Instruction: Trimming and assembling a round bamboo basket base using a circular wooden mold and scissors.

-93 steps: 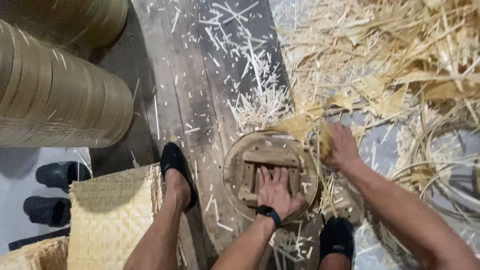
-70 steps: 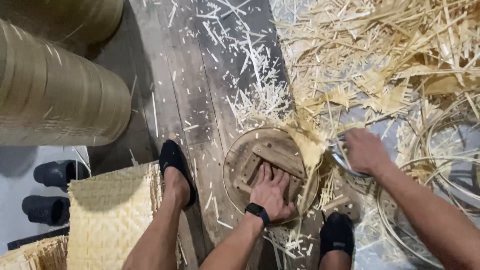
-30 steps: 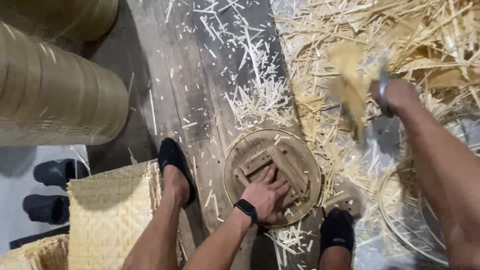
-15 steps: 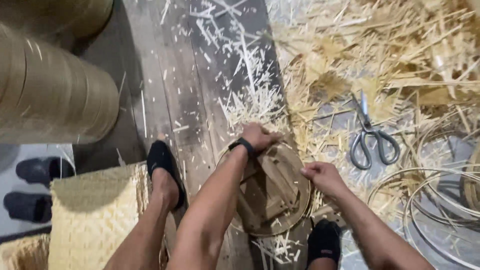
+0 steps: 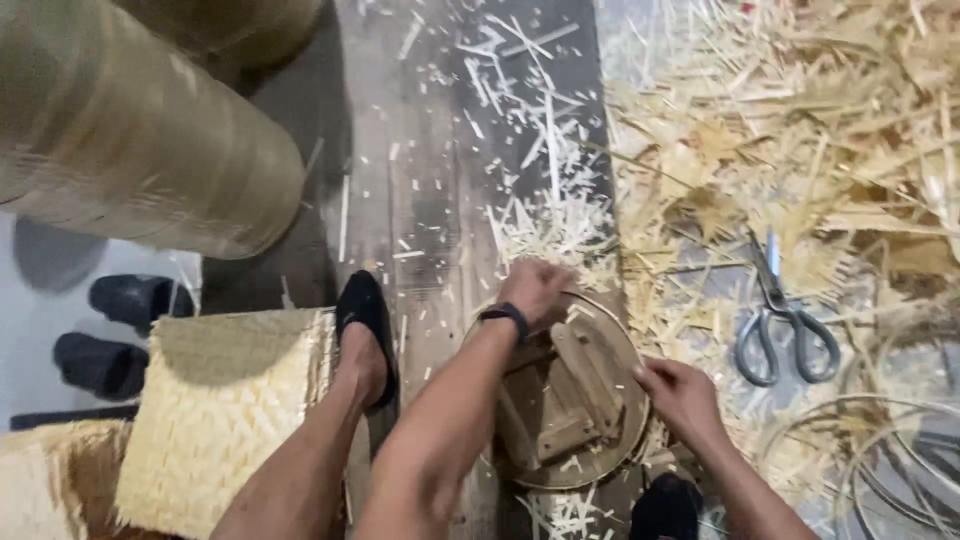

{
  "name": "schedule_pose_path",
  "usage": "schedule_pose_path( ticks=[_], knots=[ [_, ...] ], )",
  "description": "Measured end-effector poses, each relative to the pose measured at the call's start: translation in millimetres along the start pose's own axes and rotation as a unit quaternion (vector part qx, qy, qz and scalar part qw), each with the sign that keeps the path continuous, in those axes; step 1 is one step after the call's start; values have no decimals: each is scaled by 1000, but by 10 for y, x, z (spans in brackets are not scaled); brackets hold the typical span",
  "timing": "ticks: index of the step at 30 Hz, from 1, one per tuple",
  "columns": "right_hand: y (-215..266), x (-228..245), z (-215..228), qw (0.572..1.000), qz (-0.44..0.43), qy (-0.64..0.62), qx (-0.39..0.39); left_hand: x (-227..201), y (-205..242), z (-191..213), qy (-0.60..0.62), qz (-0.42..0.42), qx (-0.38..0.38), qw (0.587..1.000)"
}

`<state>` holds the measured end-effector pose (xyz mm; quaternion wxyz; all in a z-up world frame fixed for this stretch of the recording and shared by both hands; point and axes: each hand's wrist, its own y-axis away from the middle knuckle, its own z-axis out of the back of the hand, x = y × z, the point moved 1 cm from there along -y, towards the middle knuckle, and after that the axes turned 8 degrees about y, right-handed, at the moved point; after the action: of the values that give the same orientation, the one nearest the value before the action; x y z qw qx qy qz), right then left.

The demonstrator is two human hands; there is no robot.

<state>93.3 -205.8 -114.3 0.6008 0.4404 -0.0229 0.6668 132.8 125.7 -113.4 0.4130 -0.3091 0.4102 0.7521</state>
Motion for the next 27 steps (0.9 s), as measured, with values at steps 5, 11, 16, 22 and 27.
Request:
schedule_pose_path(
  ticks=[5,11,16,22,27],
  knots=[
    [549,-18,-107,972,-166,-147,76,858,475,1004,-143,203,108,963],
    [616,-149,-256,953,-177,-230,90,911,888,989,134,251,-11,959],
    [595,0,-198,962,-159,-213,62,738,1076,974,-14,219,-87,972],
    [768,-98,-333,940,-187,-256,123,1266,2558,95,171,235,-166,942],
    [706,-244,-446,921,-210,-296,143,1086,3047,-322,576,375,-250,682]
  ],
)
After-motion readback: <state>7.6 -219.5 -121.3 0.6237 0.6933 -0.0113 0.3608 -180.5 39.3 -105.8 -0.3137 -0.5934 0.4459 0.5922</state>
